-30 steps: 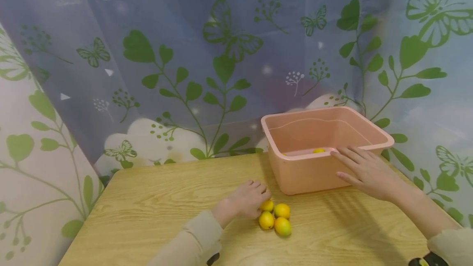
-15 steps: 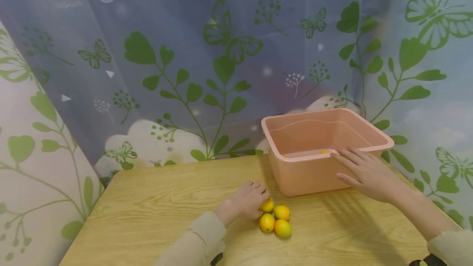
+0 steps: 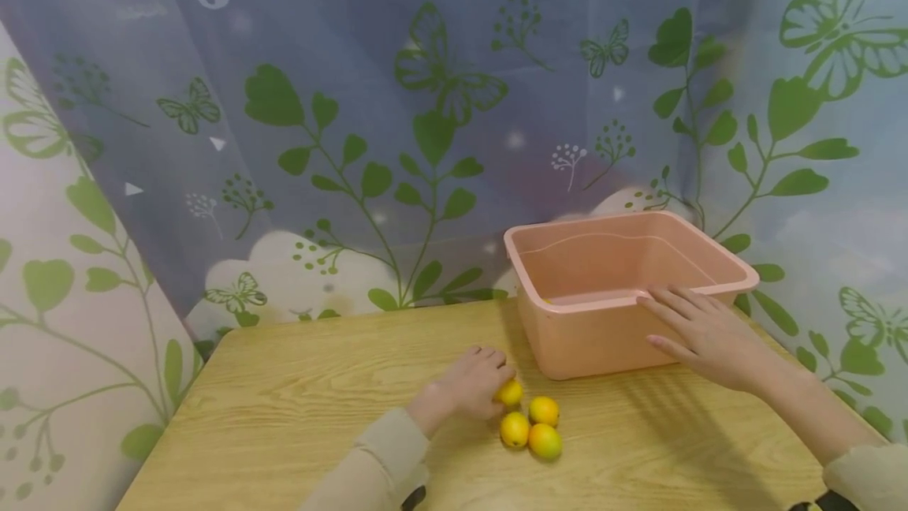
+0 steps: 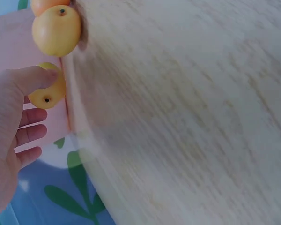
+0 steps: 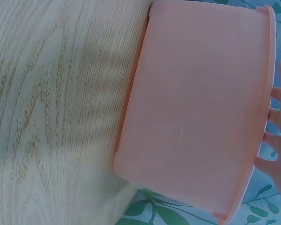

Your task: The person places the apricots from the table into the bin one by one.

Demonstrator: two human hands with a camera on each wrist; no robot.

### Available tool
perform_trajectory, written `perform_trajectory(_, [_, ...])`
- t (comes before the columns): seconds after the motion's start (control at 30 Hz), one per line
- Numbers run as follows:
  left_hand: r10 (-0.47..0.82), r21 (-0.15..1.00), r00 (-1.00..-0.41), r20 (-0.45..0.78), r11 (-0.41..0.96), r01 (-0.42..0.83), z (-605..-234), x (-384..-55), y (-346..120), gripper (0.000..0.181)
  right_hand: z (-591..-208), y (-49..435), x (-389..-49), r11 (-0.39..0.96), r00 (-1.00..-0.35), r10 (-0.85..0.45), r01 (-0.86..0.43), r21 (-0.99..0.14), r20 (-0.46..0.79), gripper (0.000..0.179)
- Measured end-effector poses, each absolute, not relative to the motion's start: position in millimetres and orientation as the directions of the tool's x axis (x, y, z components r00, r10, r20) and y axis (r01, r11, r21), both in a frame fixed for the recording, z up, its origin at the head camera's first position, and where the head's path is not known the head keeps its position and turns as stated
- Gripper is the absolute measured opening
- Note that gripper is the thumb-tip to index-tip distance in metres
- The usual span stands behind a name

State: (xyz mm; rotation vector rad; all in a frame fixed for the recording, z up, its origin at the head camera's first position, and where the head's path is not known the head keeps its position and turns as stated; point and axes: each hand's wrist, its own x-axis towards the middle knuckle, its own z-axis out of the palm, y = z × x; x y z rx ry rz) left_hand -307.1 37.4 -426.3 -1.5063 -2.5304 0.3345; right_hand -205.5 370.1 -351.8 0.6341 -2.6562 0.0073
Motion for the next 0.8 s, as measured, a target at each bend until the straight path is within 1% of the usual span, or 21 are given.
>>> perform_trajectory(0.23, [0.866,-0.243,-0.494,0.076,0.496,0.834,-413,-309,29,0.038,-352,371,-204,0.893,-0.805,-0.439,-0.441,0.094,0.4,0.062])
perform_trajectory(0.33, [0.865,-0.248,-0.494,0.09,0.5,0.83,-408,-309,25,0.037,-351,371,-204,0.893,-0.806,-0.44,-0.441,0.093,0.397,0.062])
perform_trajectory(0.47, [0.864,-0.254,-0.494,0.102,0.502,0.827,-402,-307,21,0.035,-350,371,-205,0.896,-0.816,-0.433,-0.437,0.082,0.383,0.059])
perform_trajectory(0.67, [0.857,-0.219,-0.505,0.109,0.516,0.828,-396,-305,19,0.033,-349,370,-205,0.9,-0.83,-0.424,-0.429,0.071,0.363,0.058])
perform_trajectory(0.8, [0.854,-0.191,-0.499,0.147,0.519,0.833,-392,-308,17,0.033,-349,369,-204,0.903,-0.836,-0.418,-0.425,0.063,0.356,0.057])
